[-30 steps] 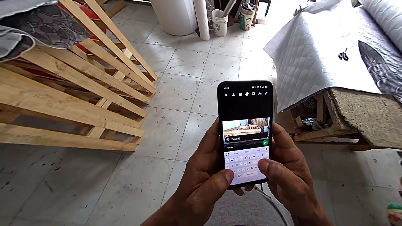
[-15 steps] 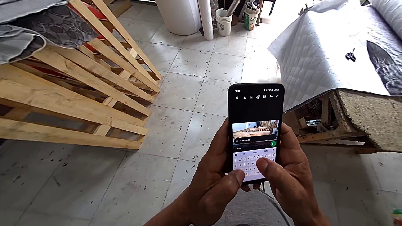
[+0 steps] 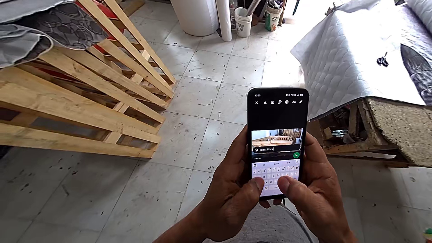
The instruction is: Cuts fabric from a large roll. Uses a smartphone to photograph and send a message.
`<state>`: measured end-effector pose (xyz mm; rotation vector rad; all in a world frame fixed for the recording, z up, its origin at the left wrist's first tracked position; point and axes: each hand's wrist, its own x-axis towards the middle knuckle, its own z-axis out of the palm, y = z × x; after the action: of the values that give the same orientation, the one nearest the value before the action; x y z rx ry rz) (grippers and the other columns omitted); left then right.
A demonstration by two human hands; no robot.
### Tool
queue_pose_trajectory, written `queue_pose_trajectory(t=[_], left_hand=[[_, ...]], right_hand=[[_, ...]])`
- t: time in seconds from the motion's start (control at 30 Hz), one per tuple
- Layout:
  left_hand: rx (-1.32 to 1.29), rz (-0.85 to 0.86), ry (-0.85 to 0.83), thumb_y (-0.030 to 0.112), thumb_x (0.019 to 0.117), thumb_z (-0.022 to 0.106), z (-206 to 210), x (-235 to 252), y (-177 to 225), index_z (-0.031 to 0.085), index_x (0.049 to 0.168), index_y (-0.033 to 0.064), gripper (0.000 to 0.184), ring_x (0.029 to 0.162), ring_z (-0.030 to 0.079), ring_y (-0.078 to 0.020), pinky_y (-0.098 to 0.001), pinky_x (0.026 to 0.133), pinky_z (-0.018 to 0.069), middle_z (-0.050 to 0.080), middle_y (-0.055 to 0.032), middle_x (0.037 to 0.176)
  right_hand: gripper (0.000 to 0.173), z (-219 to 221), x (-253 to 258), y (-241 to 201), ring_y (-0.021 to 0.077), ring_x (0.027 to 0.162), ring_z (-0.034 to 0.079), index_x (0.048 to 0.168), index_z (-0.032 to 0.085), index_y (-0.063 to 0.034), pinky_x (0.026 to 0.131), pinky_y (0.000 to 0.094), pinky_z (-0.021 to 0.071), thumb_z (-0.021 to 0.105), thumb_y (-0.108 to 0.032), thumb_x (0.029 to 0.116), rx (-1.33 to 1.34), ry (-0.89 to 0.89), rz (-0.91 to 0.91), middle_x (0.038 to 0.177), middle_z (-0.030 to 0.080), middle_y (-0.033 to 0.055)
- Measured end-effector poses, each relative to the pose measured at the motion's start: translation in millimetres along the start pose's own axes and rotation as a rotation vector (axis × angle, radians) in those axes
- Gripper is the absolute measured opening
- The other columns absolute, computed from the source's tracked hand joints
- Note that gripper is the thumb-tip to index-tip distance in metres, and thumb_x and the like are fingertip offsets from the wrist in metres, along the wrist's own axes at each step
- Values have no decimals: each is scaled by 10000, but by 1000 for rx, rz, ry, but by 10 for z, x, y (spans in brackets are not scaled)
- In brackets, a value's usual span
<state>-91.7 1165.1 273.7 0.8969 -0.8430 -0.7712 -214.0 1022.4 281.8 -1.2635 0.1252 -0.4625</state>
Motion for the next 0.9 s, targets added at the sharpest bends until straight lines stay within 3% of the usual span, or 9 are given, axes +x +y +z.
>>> queue_pose_trajectory(t=[0.17, 0.37, 0.57, 0.9], left_hand=[[135, -15, 155, 64, 1014, 549, 73, 43, -13, 325, 1560, 223, 611, 823, 735, -182, -276, 526, 621, 680, -99, 1188], [-12, -12, -31, 130, 983, 527, -38, 14, -7, 187, 1621, 212, 728, 1010, 704, -233, -325, 647, 644, 597, -133, 1348], [-28, -16, -48, 29, 954, 492, -52, 28, 4, 195, 1617, 215, 750, 998, 710, -245, -341, 640, 648, 600, -143, 1335], [-8, -1, -36, 26, 956, 499, -40, 16, 13, 222, 1609, 201, 731, 983, 714, -241, -334, 621, 645, 608, -143, 1327]], right_hand=[[700, 3, 0, 18, 220, 905, 728, 1562, 310, -173, 646, 346, 646, 621, -87, 941, -15, -16, -22, 1211, 658, 143], [675, -36, 0, 24, 239, 894, 733, 1554, 329, -199, 620, 364, 646, 590, -74, 944, 10, -21, 0, 1198, 659, 157], [659, -57, -5, 6, 238, 897, 729, 1559, 337, -189, 622, 365, 645, 567, -76, 951, 27, -39, -8, 1199, 654, 159], [647, -32, -15, -1, 233, 894, 729, 1552, 347, -184, 616, 359, 643, 560, -60, 954, 31, -38, -21, 1194, 654, 161]])
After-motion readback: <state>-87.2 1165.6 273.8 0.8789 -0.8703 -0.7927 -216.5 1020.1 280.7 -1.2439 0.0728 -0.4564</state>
